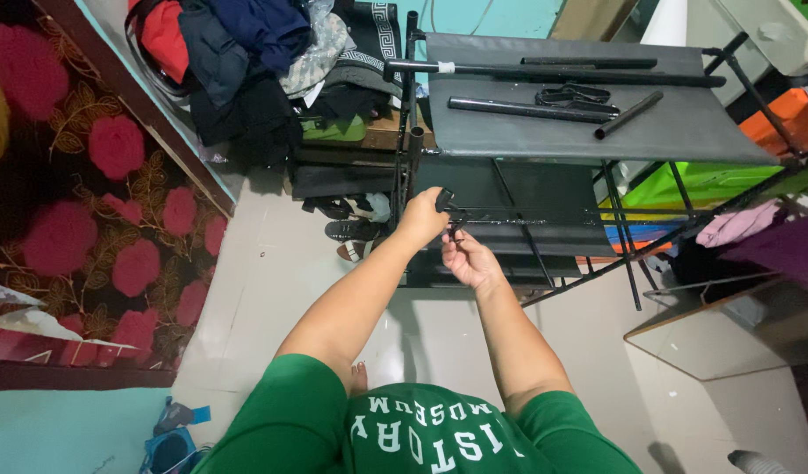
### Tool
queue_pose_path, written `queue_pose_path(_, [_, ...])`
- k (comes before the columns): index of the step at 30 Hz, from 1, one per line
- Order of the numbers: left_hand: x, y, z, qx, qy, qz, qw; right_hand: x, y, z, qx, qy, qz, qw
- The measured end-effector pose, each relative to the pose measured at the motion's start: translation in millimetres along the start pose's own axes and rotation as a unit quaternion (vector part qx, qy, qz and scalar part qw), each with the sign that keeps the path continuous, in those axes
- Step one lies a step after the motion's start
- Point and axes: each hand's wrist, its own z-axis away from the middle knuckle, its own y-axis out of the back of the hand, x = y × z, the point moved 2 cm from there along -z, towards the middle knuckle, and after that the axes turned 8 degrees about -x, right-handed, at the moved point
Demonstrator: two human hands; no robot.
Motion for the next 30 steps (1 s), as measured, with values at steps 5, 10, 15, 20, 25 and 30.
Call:
queue_pose_path(5, [2, 0, -2, 0.012, -0.015, -0.008, 1.000, -1, -1, -2, 0.024, -0.010, -0.011, 1.000])
queue_pose_path(10, [6, 2, 0, -0.005, 0.004, 0.019, 1.000, -3, -7, -5, 0.074, 0.004, -0.004, 0.997])
queue_pose_path(15, [11, 4, 3, -0.024, -0.004, 0.018, 1.000, 2, -13, -10, 0.104, 0.029, -0.004, 0.994])
queue_pose_path(20, [9, 1, 0, -0.039, 0.000, 0.033, 0.999, 8, -11, -15, 0.111, 0.064, 0.074, 0.989])
queue_pose_path(25, [12, -10, -3, -0.021, 0.024, -0.018, 0.999, 5, -10, -15, 0.100, 0.064, 0.081, 0.990])
queue_pose_path(30, [14, -12, -3, -0.015, 0.021, -0.049, 0.998, 7, -10, -16, 0.088, 0.069, 0.083, 0.990])
